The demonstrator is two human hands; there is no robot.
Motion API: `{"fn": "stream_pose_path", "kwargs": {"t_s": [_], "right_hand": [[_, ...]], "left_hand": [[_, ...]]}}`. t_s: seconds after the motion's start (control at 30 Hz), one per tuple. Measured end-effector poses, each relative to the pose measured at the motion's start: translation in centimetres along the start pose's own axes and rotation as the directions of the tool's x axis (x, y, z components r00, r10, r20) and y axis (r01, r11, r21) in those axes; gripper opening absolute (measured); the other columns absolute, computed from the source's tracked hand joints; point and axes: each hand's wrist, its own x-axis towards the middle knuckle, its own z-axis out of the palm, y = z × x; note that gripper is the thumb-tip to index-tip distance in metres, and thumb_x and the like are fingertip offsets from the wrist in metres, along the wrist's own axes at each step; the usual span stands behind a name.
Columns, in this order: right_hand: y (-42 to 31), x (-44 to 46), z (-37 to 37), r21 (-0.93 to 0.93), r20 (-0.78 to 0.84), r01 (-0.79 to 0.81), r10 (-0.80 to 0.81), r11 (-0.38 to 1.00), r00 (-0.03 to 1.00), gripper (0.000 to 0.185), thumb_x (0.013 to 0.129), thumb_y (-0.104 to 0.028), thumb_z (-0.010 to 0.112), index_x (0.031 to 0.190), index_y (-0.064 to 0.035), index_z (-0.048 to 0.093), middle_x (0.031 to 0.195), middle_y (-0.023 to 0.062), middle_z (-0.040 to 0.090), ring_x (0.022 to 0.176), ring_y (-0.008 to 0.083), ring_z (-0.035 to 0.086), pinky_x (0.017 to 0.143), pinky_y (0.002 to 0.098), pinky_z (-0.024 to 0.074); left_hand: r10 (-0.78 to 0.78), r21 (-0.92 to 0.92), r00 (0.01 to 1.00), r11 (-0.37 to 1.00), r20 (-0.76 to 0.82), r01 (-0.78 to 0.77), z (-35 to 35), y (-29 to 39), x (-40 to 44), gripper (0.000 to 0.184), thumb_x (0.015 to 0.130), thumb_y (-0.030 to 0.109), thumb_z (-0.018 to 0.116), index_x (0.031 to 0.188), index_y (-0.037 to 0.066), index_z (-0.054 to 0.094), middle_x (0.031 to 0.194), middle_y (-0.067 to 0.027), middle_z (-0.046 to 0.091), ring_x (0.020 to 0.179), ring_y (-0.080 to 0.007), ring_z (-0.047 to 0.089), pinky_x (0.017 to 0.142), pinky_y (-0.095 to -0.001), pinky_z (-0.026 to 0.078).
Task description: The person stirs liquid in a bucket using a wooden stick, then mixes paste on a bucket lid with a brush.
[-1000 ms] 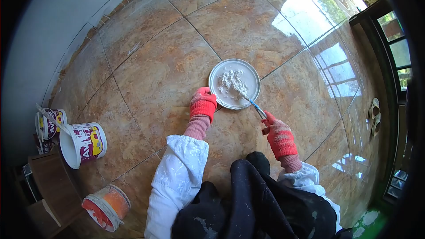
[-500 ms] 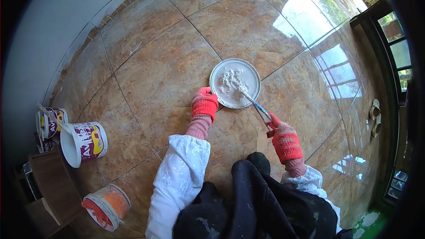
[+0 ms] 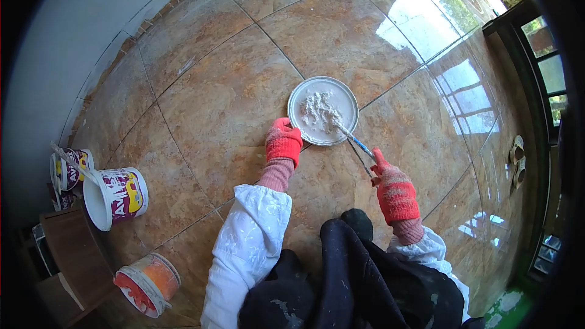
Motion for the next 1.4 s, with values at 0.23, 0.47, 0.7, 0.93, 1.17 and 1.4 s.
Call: {"fn": "stream_pose_path", "kwargs": {"t_s": [0.23, 0.47, 0.7, 0.93, 1.17, 1.4], "right_hand": [[-2.1, 0.3, 0.5, -0.188, -0.118, 0.159, -0.184, 0.969, 0.976, 0.041, 0.091, -0.02, 0.044, 0.132, -0.0148, 0.038, 0.101, 0.0141, 0.062, 0.068, 0.0216, 0.058, 0.066, 0.0307, 0.0475], [-1.8, 1.6, 1.1, -0.118, -0.086, 0.127, -0.137, 0.985, 0.987, 0.05, 0.085, -0.002, 0.043, 0.133, -0.0147, 0.037, 0.095, 0.0136, 0.063, 0.071, 0.02, 0.06, 0.064, 0.0321, 0.0483], [-3.6, 3.2, 1.2, -0.181, -0.114, 0.19, -0.213, 0.965, 0.97, 0.05, 0.085, -0.005, 0.046, 0.133, -0.0146, 0.037, 0.091, 0.0128, 0.063, 0.068, 0.0203, 0.058, 0.062, 0.0314, 0.0481], [-2.9, 2.1, 1.2, 0.057, -0.052, 0.2, -0.197, 0.978, 0.979, 0.054, 0.079, 0.004, 0.047, 0.13, -0.0128, 0.038, 0.091, 0.011, 0.062, 0.078, 0.0289, 0.061, 0.066, 0.0366, 0.049], [-6.4, 4.9, 0.3, -0.181, -0.107, 0.332, -0.355, 0.926, 0.929, 0.048, 0.087, -0.006, 0.046, 0.133, -0.016, 0.038, 0.089, 0.0095, 0.061, 0.069, 0.0216, 0.058, 0.06, 0.033, 0.0473], [-5.5, 3.6, 0.0, -0.402, -0.122, 0.352, -0.431, 0.845, 0.894, 0.054, 0.084, -0.001, 0.045, 0.135, -0.017, 0.035, 0.093, 0.0117, 0.061, 0.08, 0.0297, 0.06, 0.068, 0.0376, 0.0476]], "left_hand": [[-0.054, -0.247, 0.992, 0.966, 0.118, 0.082, -0.3, 1.0, -0.1, 0.032, 0.077, 0.001, 0.057, 0.105, -0.001, 0.043, 0.073, -0.0115, 0.06, 0.053, -0.0201, 0.059, 0.046, -0.0326, 0.05], [-0.024, -0.16, 0.997, 0.986, 0.08, 0.036, 0.0, -0.5, 0.9, 0.032, 0.077, 0.002, 0.059, 0.105, 0.001, 0.044, 0.073, -0.0113, 0.06, 0.054, -0.0207, 0.059, 0.046, -0.0337, 0.05], [-0.061, -0.138, 0.995, 0.988, 0.076, 0.071, -0.2, 0.9, 0.3, 0.032, 0.076, 0.002, 0.059, 0.105, 0.0, 0.044, 0.073, -0.012, 0.06, 0.054, -0.0209, 0.059, 0.046, -0.0338, 0.05], [-0.05, -0.203, 0.997, 0.977, 0.057, 0.061, 0.1, 0.7, -0.1, 0.033, 0.076, 0.002, 0.059, 0.105, 0.0, 0.044, 0.075, -0.0117, 0.06, 0.054, -0.0206, 0.058, 0.047, -0.0334, 0.05], [-0.052, -0.125, 0.998, 0.991, 0.034, 0.056, 0.1, -0.7, 0.7, 0.029, 0.072, 0.012, 0.062, 0.098, 0.003, 0.053, 0.075, -0.0074, 0.063, 0.069, -0.0193, 0.06, 0.068, -0.0337, 0.049], [-0.076, -0.151, 0.996, 0.985, 0.044, 0.082, 0.1, -0.4, 0.7, 0.03, 0.071, 0.012, 0.062, 0.098, 0.003, 0.053, 0.076, -0.008, 0.063, 0.07, -0.0188, 0.06, 0.069, -0.0333, 0.048]]}}
